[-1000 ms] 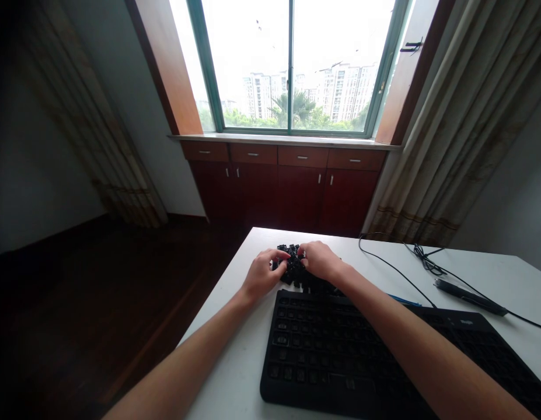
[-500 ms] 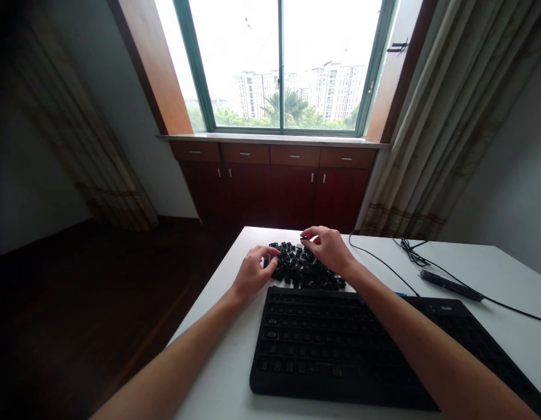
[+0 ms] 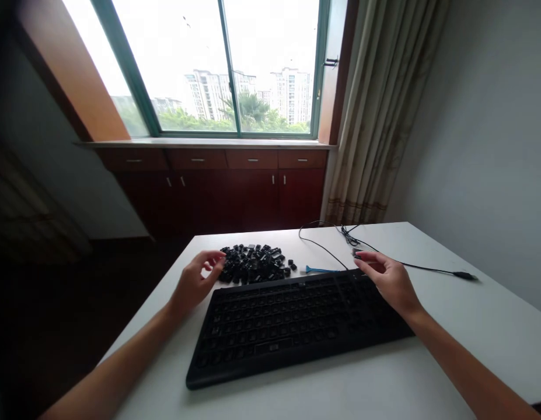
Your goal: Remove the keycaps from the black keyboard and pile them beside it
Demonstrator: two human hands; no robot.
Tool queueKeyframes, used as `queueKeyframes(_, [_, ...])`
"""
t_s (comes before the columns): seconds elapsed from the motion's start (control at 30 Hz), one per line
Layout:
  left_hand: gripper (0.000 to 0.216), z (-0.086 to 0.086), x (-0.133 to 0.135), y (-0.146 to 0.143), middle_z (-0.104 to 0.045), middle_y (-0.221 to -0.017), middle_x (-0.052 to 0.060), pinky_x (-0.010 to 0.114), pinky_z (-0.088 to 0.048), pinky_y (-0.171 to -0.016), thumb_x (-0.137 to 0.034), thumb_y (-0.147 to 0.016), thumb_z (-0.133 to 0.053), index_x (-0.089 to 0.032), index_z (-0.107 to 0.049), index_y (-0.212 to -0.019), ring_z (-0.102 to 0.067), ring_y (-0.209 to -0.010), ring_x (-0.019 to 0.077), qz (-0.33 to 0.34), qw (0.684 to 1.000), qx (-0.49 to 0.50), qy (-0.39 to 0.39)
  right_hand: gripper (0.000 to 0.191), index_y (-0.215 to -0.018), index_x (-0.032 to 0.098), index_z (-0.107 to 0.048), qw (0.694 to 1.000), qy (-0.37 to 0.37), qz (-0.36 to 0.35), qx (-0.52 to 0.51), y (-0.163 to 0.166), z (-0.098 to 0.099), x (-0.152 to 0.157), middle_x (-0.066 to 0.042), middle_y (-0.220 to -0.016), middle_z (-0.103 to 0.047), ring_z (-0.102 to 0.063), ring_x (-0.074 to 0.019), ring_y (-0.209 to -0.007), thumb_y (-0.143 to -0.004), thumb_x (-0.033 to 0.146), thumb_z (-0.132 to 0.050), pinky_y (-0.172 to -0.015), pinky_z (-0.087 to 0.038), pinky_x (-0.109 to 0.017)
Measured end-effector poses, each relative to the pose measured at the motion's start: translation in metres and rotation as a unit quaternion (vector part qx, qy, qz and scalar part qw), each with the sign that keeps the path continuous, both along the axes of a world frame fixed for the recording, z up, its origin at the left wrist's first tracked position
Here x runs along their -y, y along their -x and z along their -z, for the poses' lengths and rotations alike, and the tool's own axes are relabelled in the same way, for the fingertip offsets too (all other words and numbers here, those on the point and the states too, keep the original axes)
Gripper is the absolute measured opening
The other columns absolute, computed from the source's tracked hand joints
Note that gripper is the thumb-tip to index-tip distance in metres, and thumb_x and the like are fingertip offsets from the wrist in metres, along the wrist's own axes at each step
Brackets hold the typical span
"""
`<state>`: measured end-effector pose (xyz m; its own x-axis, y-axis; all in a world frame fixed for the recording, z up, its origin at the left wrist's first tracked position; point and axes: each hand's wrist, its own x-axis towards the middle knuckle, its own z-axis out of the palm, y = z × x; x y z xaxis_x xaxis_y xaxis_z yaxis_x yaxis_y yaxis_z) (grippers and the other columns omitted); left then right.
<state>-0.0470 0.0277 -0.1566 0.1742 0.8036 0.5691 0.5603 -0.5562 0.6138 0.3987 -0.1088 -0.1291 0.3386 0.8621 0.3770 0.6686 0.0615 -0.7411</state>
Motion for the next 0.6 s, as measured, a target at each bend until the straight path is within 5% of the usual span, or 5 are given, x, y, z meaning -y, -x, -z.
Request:
queueKeyframes(0.13, [0.026,-0.002,0.001,-0.002,-0.066,-0.089,0.003,0.025,-0.047,-0.057,-0.042,-0.092,-0.058,-0.020,-0.065,-0.105,-0.059,-0.072,0.0171,-0.028,0.999,0.016,0.017,0.040,-0.110,0.022,-0.074,0.998,-0.010,0.025,0.049,-0.019,0.005,0.027,-0.008,-0.096,-0.078,-0.073,-0.0249,-0.080,-0.088,0.054,-0.067,-0.080,-0.059,-0.039])
queueKeyframes(0.27, [0.030,-0.005,0.011,-0.006,-0.067,-0.090,0.003,0.024,-0.048,-0.057,-0.045,-0.092,-0.058,-0.020,-0.063,-0.107,-0.062,-0.076,0.0179,-0.028,0.999,0.015,0.033,0.031,-0.106,0.025,-0.074,0.995,-0.027,-0.025,0.097,-0.027,0.014,0.034,-0.006,-0.105,-0.075,-0.070,-0.0247,-0.086,-0.088,0.050,-0.066,-0.086,-0.056,-0.041])
queueKeyframes(0.47, [0.036,-0.001,0.064,-0.002,-0.067,-0.103,0.007,0.027,-0.052,-0.061,-0.051,-0.093,-0.056,-0.021,-0.059,-0.114,-0.066,-0.087,0.0221,-0.028,0.992,0.038,0.118,0.032,-0.104,0.028,-0.074,0.993,-0.026,-0.059,0.100,-0.035,0.036,0.034,-0.005,-0.111,-0.074,-0.071,-0.0275,-0.096,-0.089,0.054,-0.064,-0.089,-0.056,-0.041])
queueKeyframes(0.53, [0.042,-0.001,0.089,-0.002,-0.064,-0.118,0.010,0.031,-0.056,-0.067,-0.053,-0.091,-0.059,-0.022,-0.057,-0.119,-0.066,-0.097,0.0251,-0.023,0.980,0.074,0.183,0.038,-0.106,0.030,-0.075,0.997,0.010,-0.026,0.069,-0.040,0.044,0.032,-0.004,-0.114,-0.075,-0.071,-0.0289,-0.100,-0.085,0.060,-0.066,-0.090,-0.055,-0.041])
queueKeyframes(0.6, [0.046,-0.004,0.112,-0.007,-0.060,-0.133,0.010,0.036,-0.055,-0.091,-0.053,-0.092,-0.059,-0.023,-0.055,-0.126,-0.063,-0.115,0.0271,-0.008,0.965,0.127,0.230,0.045,-0.108,0.031,-0.076,0.999,0.042,0.007,0.031,-0.045,0.051,0.031,-0.003,-0.117,-0.075,-0.070,-0.0313,-0.107,-0.080,0.065,-0.068,-0.094,-0.054,-0.042])
